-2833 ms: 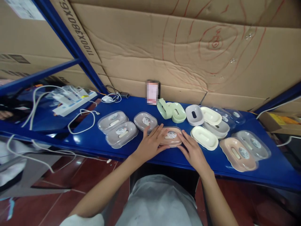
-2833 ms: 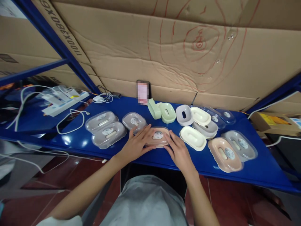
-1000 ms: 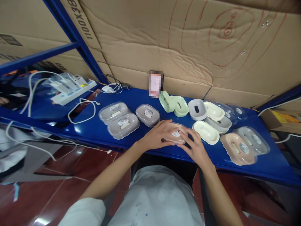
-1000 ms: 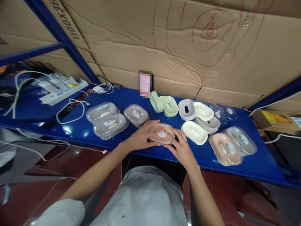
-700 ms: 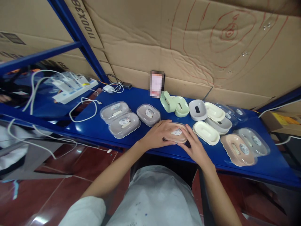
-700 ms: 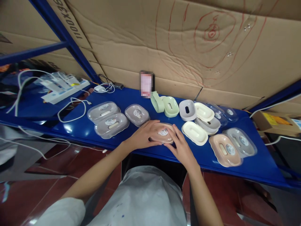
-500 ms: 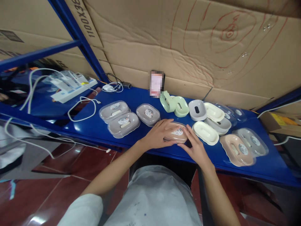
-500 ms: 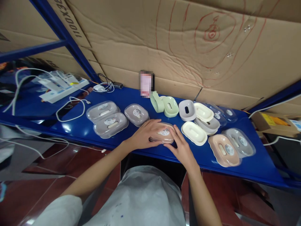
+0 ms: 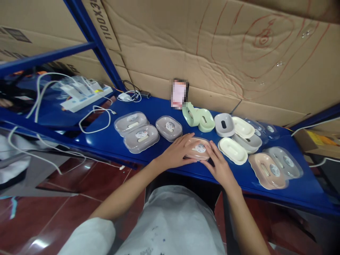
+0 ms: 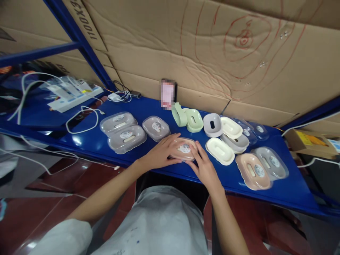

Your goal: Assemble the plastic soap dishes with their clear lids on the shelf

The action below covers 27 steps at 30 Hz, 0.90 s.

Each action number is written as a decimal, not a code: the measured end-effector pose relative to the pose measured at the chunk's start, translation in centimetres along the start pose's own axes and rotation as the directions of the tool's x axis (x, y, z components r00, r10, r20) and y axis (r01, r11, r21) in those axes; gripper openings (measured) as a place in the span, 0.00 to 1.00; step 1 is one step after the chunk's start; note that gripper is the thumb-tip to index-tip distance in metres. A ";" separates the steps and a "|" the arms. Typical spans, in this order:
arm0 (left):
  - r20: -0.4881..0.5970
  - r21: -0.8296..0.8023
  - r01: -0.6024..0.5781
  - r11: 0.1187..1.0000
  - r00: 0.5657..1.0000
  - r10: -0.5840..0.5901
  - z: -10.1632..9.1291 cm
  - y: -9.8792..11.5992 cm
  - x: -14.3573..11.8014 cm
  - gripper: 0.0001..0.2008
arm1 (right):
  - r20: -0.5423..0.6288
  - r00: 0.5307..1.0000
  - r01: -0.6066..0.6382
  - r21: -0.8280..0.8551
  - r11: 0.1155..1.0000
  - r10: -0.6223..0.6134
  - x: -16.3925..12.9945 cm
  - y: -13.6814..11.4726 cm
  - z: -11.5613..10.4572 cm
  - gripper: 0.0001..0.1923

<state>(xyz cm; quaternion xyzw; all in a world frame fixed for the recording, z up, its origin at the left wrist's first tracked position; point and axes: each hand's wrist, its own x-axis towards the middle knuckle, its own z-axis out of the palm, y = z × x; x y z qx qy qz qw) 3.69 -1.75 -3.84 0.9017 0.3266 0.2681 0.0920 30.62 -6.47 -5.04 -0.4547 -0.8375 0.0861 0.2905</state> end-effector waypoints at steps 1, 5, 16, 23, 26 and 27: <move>-0.012 0.062 0.006 0.998 1.000 -0.005 -0.6 0.4 -0.6 0.41 | 0.000 1.000 0.015 -0.015 1.000 -0.015 0.0 0.1 0.0 0.40; -0.204 0.358 0.216 0.908 0.967 -0.149 -3.7 1.5 -5.4 0.28 | 0.001 0.997 0.075 -0.102 0.992 -0.075 0.6 -0.1 -0.1 0.40; -0.316 0.287 0.523 0.802 0.842 -0.436 -8.3 -7.7 -12.0 0.26 | 0.156 0.983 0.139 -0.254 0.957 -0.101 9.6 -5.6 3.6 0.31; -0.473 0.211 0.499 0.840 0.804 -0.359 -7.3 -7.3 -9.2 0.25 | -0.011 0.998 -0.055 0.015 0.998 0.056 11.8 -4.6 4.4 0.38; -0.388 0.186 0.359 0.914 0.882 -0.267 -4.9 -3.7 -7.9 0.25 | -0.207 0.974 -0.098 -0.047 0.994 0.087 12.6 -2.7 2.9 0.33; -0.321 0.207 0.319 0.925 0.915 -0.244 -4.1 -2.6 -7.3 0.24 | -0.240 0.965 -0.123 -0.054 0.991 0.107 13.3 -2.1 2.5 0.32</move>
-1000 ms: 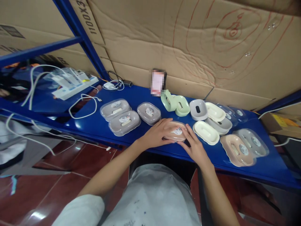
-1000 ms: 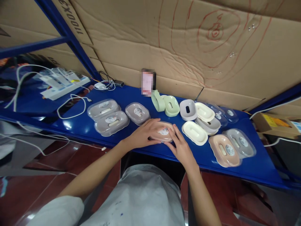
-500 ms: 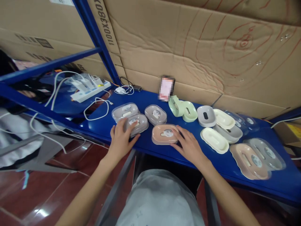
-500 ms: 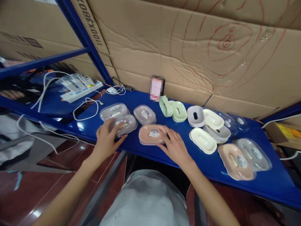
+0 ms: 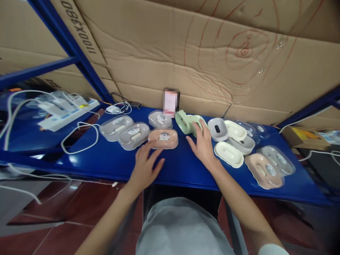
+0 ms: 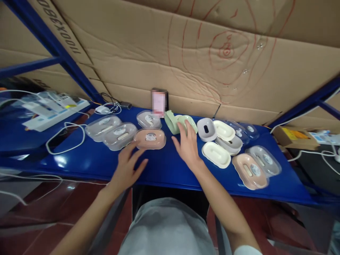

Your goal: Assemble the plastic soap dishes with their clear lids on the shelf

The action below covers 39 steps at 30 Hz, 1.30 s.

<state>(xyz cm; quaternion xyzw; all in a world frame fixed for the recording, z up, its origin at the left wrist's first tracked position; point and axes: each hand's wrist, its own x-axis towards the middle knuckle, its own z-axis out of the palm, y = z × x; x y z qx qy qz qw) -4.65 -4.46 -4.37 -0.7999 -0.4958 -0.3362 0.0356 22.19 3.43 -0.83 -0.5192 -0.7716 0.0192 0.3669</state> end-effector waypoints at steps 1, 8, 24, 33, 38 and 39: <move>0.074 0.015 -0.040 0.999 0.997 0.039 0.5 1.2 0.1 0.24 | 0.003 1.000 -0.029 0.013 1.000 0.029 1.0 0.5 -0.1 0.32; 0.191 0.092 -0.049 0.995 0.981 0.030 1.4 4.1 0.7 0.21 | 0.124 0.953 -0.292 0.145 0.945 0.275 3.6 2.0 -0.6 0.26; 0.144 -0.104 -0.252 0.962 0.953 0.265 0.9 6.6 0.2 0.11 | 0.102 0.982 -0.116 -0.352 0.929 0.161 -13.4 3.9 -8.9 0.23; -0.048 -0.153 -0.228 0.962 0.974 0.223 3.5 9.4 2.8 0.11 | 0.147 0.987 -0.066 0.043 0.997 0.059 -15.2 0.8 -7.5 0.42; 0.150 -0.206 -0.386 0.899 0.896 0.418 5.4 10.3 5.6 0.14 | 0.144 0.988 -0.055 -0.047 0.997 0.061 -14.5 2.4 -6.9 0.30; 0.173 -0.216 -0.395 0.893 0.884 0.433 5.5 10.2 5.8 0.16 | 0.130 0.988 -0.075 -0.042 0.996 0.080 -14.5 2.8 -6.8 0.27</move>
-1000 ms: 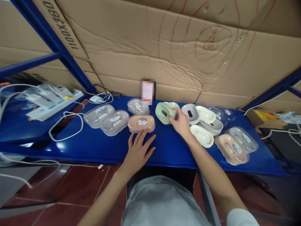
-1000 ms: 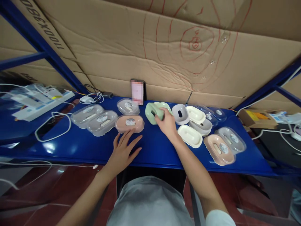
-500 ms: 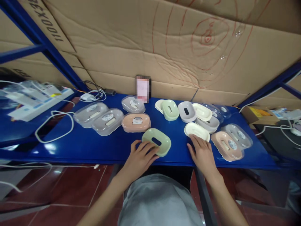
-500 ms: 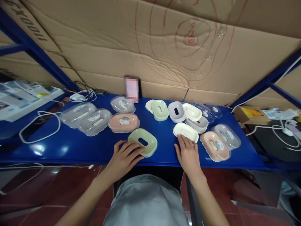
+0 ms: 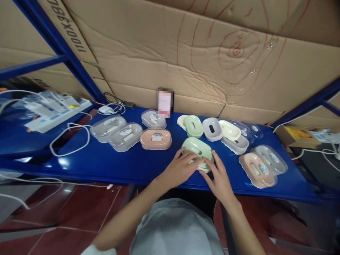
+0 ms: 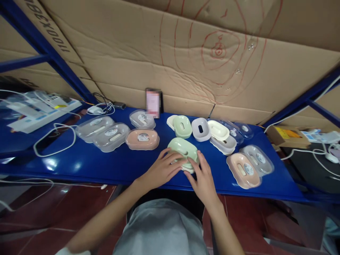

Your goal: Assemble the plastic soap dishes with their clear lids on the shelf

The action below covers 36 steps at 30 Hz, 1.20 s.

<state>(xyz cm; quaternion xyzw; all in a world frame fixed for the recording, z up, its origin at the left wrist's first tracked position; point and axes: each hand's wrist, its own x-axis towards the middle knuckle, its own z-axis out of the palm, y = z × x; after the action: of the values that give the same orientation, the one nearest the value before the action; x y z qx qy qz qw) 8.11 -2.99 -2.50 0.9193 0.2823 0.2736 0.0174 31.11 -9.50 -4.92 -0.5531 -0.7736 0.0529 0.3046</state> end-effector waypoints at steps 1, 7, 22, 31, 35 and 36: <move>0.017 0.001 0.003 1.000 1.000 -0.003 0.0 -0.2 0.0 0.18 | -0.012 1.000 -0.021 0.017 1.000 0.022 0.0 0.3 0.1 0.25; 0.042 0.024 0.063 0.998 0.997 -0.064 0.0 -0.9 -1.2 0.18 | -0.096 0.993 -0.050 0.126 0.991 0.062 -0.2 0.8 -0.1 0.17; 0.073 -0.029 0.037 0.999 0.997 -0.035 -0.3 -0.7 -2.3 0.12 | -0.097 0.992 0.073 -0.132 0.989 -0.086 -1.5 0.3 0.2 0.21; -0.004 -0.040 0.212 0.976 0.977 -0.212 -2.9 -1.3 -7.5 0.12 | -0.139 0.985 -0.148 -0.404 0.903 0.099 7.5 7.3 -4.3 0.28; -0.079 -0.025 0.257 0.966 0.963 -0.258 -2.8 -1.3 -8.9 0.13 | -0.094 0.974 -0.225 -0.491 0.841 0.205 11.1 10.5 -4.2 0.29; -0.089 -0.013 0.261 0.965 0.961 -0.261 -2.7 -1.2 -9.0 0.12 | -0.075 0.979 -0.204 -0.489 0.848 0.192 11.6 10.7 -4.0 0.30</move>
<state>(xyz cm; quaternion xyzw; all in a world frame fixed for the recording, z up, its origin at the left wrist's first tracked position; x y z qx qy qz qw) -0.17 -7.06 -4.88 0.8608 0.4014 0.3101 0.0415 39.67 3.87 -1.34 -0.6896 -0.6968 -0.1218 0.1551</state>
